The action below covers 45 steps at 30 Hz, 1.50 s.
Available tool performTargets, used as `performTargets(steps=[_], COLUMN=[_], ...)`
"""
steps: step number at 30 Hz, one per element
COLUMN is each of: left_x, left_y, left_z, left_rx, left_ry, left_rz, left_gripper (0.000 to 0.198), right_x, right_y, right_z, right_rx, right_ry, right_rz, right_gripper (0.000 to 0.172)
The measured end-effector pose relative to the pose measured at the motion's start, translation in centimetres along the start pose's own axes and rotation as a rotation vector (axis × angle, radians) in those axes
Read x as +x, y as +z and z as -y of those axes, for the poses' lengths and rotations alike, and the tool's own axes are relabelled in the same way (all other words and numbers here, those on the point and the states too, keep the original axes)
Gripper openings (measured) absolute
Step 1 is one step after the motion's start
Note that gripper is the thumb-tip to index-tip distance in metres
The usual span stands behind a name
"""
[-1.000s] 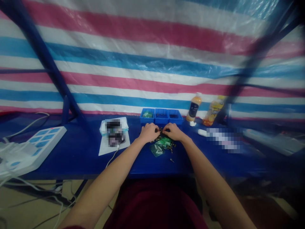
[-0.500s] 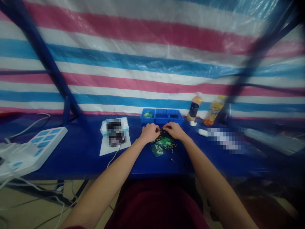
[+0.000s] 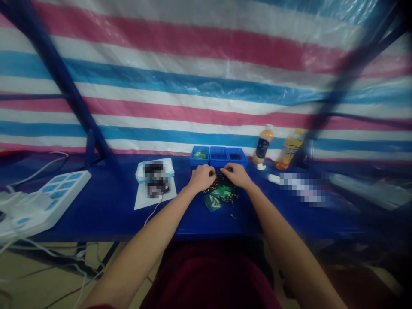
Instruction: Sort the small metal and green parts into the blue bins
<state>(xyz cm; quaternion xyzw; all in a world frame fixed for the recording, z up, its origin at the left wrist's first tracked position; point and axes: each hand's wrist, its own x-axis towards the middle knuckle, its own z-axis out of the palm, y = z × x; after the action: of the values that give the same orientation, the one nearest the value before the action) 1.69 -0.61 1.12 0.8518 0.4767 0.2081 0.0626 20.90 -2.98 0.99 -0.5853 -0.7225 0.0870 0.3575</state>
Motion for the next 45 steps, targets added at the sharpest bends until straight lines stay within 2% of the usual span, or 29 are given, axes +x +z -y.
performTargets(steps=[31, 45], left_x=[0.43, 0.36], left_y=[0.85, 0.75], left_z=[0.68, 0.52], left_rx=[-0.068, -0.065], left_ry=[0.096, 0.111], left_rz=[-0.068, -0.074], left_gripper=[0.019, 0.020], right_x=[-0.10, 0.19], right_y=[0.37, 0.31], right_z=[-0.33, -0.44], right_rx=[-0.025, 0.072], right_ry=[-0.043, -0.045], right_rz=[0.037, 0.023], right_gripper=[0.025, 0.017])
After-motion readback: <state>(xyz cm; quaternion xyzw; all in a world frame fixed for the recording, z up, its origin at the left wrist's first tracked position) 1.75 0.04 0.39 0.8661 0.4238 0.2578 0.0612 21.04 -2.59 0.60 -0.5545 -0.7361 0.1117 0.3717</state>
